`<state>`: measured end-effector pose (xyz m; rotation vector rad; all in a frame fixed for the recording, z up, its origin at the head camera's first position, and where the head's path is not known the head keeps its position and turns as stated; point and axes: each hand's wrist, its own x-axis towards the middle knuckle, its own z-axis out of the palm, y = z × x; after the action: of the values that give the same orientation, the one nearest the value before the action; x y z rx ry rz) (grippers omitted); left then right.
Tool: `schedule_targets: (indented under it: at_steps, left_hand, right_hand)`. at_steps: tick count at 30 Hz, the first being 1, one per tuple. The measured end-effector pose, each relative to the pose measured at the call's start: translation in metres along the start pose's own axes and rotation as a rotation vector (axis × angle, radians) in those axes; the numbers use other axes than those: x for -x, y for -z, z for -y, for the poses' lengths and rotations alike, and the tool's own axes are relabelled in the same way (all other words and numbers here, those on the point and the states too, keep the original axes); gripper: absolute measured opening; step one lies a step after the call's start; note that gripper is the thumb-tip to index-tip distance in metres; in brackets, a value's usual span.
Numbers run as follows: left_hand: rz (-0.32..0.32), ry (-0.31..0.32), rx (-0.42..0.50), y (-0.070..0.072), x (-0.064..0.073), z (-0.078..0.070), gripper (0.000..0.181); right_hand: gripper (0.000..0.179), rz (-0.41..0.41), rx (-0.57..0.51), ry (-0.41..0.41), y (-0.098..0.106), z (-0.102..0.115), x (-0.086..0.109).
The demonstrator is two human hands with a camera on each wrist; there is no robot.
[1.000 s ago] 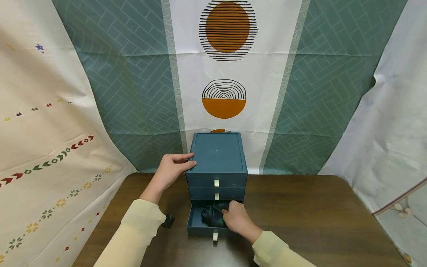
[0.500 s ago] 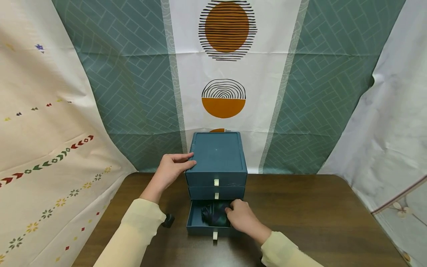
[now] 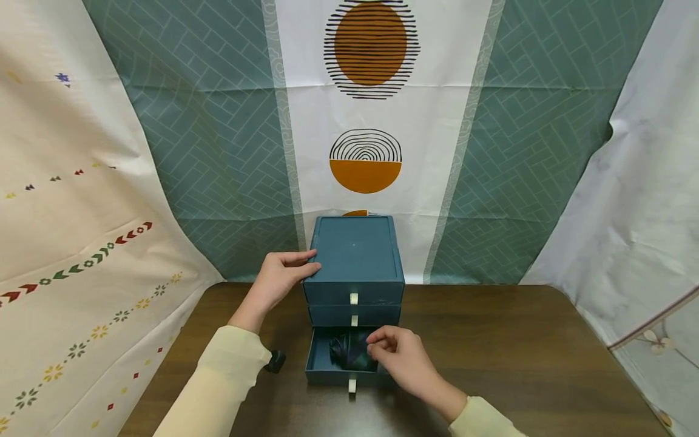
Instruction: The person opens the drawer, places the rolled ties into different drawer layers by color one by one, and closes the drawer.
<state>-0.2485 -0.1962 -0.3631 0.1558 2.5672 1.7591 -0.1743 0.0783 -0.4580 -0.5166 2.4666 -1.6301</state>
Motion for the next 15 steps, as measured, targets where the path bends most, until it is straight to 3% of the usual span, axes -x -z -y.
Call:
schedule_targets:
  at_steps: [4, 8, 15]
  left_hand:
    - [0.010, 0.012, 0.016, 0.001, 0.006, -0.012, 0.046]
    - [0.017, 0.027, 0.012, 0.001, 0.013, -0.024, 0.047]
    - [0.018, 0.033, -0.014, -0.001, 0.015, -0.027, 0.046]
  right_hand:
    - [0.016, 0.086, -0.149, 0.016, -0.005, 0.002, 0.009]
    - [0.020, 0.135, -0.221, 0.011, -0.013, 0.000, 0.016]
    - [0.021, 0.193, -0.317, -0.068, -0.024, -0.011, 0.025]
